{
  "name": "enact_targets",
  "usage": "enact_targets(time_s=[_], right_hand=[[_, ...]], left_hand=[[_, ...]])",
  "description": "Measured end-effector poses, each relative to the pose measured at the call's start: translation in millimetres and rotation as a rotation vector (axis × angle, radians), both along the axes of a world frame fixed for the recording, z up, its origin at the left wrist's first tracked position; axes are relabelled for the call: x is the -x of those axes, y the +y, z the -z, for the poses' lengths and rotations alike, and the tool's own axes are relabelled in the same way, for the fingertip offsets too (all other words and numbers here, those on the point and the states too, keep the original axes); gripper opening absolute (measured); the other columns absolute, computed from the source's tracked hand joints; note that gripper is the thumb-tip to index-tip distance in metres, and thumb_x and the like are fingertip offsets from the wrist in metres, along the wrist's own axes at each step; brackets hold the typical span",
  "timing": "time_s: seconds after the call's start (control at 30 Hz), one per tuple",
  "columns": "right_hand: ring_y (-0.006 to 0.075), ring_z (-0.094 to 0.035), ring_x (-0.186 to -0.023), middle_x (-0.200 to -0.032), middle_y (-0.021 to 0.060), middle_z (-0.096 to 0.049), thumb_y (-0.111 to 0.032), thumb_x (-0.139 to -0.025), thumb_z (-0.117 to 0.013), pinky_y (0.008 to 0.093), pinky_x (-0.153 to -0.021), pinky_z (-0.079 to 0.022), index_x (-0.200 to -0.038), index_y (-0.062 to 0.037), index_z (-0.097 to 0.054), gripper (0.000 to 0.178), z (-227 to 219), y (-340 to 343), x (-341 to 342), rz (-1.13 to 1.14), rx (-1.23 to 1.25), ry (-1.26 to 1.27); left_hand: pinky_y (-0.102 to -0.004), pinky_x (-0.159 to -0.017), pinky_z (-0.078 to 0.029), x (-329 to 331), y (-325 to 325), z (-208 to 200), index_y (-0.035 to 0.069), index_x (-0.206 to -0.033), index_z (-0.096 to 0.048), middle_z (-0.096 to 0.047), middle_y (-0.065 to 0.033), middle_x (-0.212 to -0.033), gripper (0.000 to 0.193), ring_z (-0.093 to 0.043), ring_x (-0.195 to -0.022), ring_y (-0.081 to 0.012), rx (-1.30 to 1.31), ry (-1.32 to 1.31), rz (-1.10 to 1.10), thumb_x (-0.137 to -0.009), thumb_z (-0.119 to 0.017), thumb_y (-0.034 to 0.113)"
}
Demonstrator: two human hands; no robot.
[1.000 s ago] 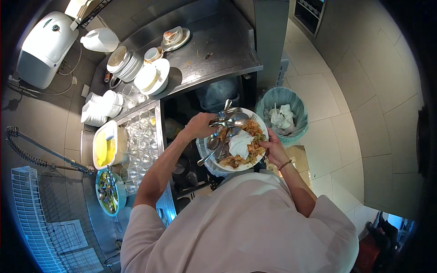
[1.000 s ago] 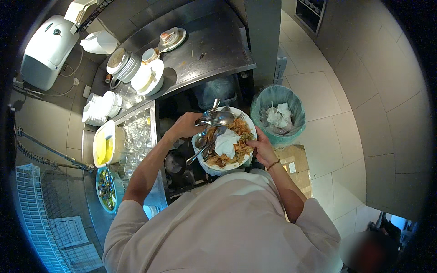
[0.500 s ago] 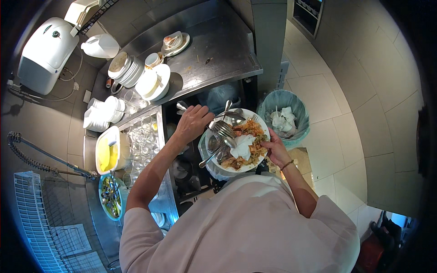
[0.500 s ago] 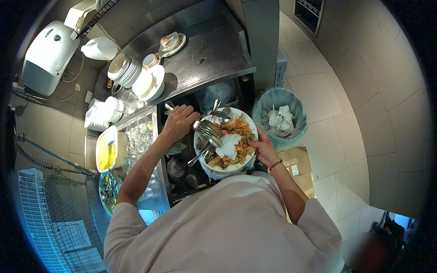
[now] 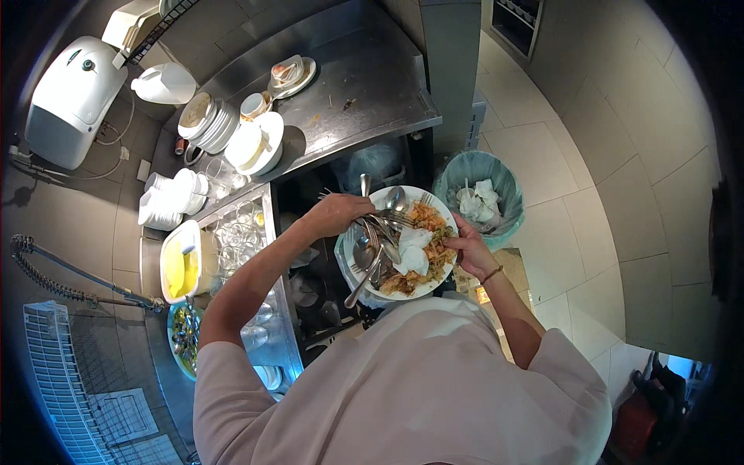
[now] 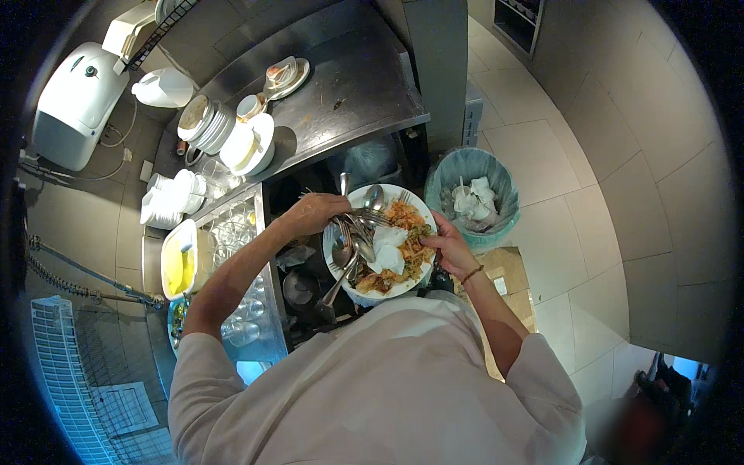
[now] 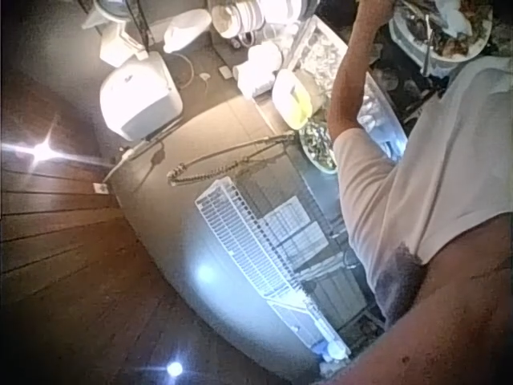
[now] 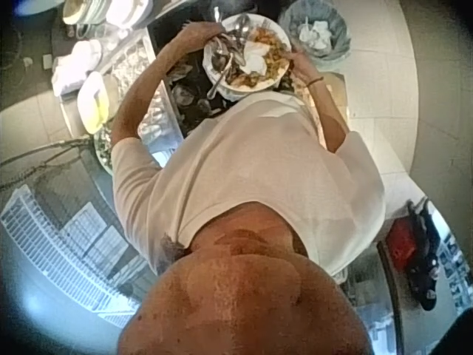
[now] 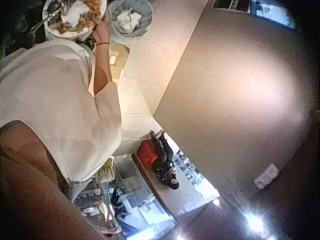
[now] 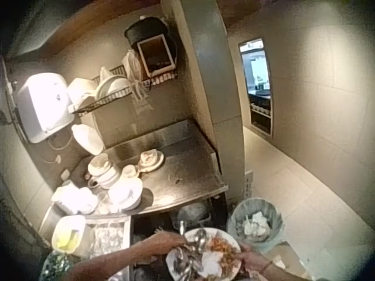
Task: Scrape leftover food from plates into a bin and then wash the dishes in a sink.
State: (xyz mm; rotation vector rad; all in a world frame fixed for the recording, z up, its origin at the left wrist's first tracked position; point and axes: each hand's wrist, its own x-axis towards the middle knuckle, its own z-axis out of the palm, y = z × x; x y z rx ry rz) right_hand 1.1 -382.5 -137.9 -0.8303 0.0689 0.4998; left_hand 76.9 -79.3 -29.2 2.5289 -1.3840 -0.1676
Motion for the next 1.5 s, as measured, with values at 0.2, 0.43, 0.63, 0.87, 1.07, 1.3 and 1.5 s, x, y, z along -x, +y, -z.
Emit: enact_targets(time_s=[0.2,0.43,0.63,0.87,1.07,1.3,1.5], right_hand=[[0.0168,-0.056,-0.107,-0.123,0.0078,-0.054,0.014,-0.078,-0.05,0.0315,-0.091,-0.048,-0.136,-0.0072,-0.037,0.063,5,1,3,0.012,-0.016,0.015],[0.0185,-0.054,-0.111,-0.126,0.0081,-0.053,0.014,-0.075,-0.05,0.0338,-0.093,-0.046,-0.137,-0.0076,-0.037,0.067,20,0,1,0.043,-0.043,0.03],[0.0188,-0.057,-0.106,-0.122,0.0083,-0.055,0.013,-0.077,-0.048,0.0339,-0.09,-0.048,-0.136,-0.0094,-0.037,0.064,34,8,3,0.098,-0.049,0.066],[0.0187,-0.055,-0.108,-0.123,0.0063,-0.054,0.014,-0.077,-0.048,0.0338,-0.092,-0.046,-0.135,-0.0104,-0.038,0.064,31,11,8,0.142,-0.045,0.084],[0.019,-0.054,-0.11,-0.125,0.0065,-0.052,0.015,-0.075,-0.048,0.0329,-0.092,-0.045,-0.136,-0.0094,-0.037,0.067,44,18,7,0.189,-0.04,0.023],[0.0192,-0.052,-0.112,-0.127,0.0068,-0.05,0.015,-0.075,-0.049,0.0332,-0.093,-0.044,-0.137,-0.0091,-0.035,0.068,46,14,10,0.209,-0.059,0.039],[0.0184,-0.052,-0.112,-0.127,0.007,-0.05,0.015,-0.076,-0.049,0.0322,-0.093,-0.043,-0.138,-0.0085,-0.034,0.068,39,9,16,0.225,-0.024,0.063]], left_hand=[[-0.0368,-0.075,-0.049,14,22,-36,0.007,-0.092,-0.056,-0.059,-0.008,-0.085,0.03,-0.06,-0.088,-0.0275,-0.078,-0.095,-0.086,-0.064,-0.06,-0.005],[-0.0435,-0.064,-0.048,38,53,-35,0.006,-0.092,-0.054,-0.058,-0.0117,-0.083,0.019,-0.06,-0.079,-0.0347,-0.156,-0.135,-0.469,-0.074,-0.058,0.003],[-0.0481,-0.064,-0.044,75,72,28,0.003,-0.091,-0.053,-0.058,-0.0191,-0.081,0.017,-0.058,-0.078,-0.041,0.104,0.106,-0.731,-0.077,-0.059,0.009],[-0.0405,-0.067,-0.047,127,30,81,-0.001,-0.099,-0.054,-0.061,-0.0198,-0.083,0.02,-0.061,-0.074,-0.0282,0.598,0.532,-0.878,-0.083,-0.057,0.011],[-0.0334,-0.057,-0.043,151,-9,111,0.0,-0.092,-0.055,-0.061,-0.0092,-0.071,0.02,-0.053,-0.059,-0.0167,0.699,0.487,-0.994,-0.089,-0.057,0.019],[-0.0309,-0.055,-0.041,152,-10,80,0.001,-0.083,-0.058,-0.053,-0.0043,-0.062,0.01,-0.05,-0.057,-0.0135,0.772,0.513,-0.941,-0.082,-0.061,0.01],[-0.0245,-0.054,-0.04,155,12,71,0.004,-0.096,-0.051,-0.056,-0.0003,-0.072,0.012,-0.051,-0.059,-0.0101,0.738,0.833,-1.136,-0.085,-0.056,0.001]])
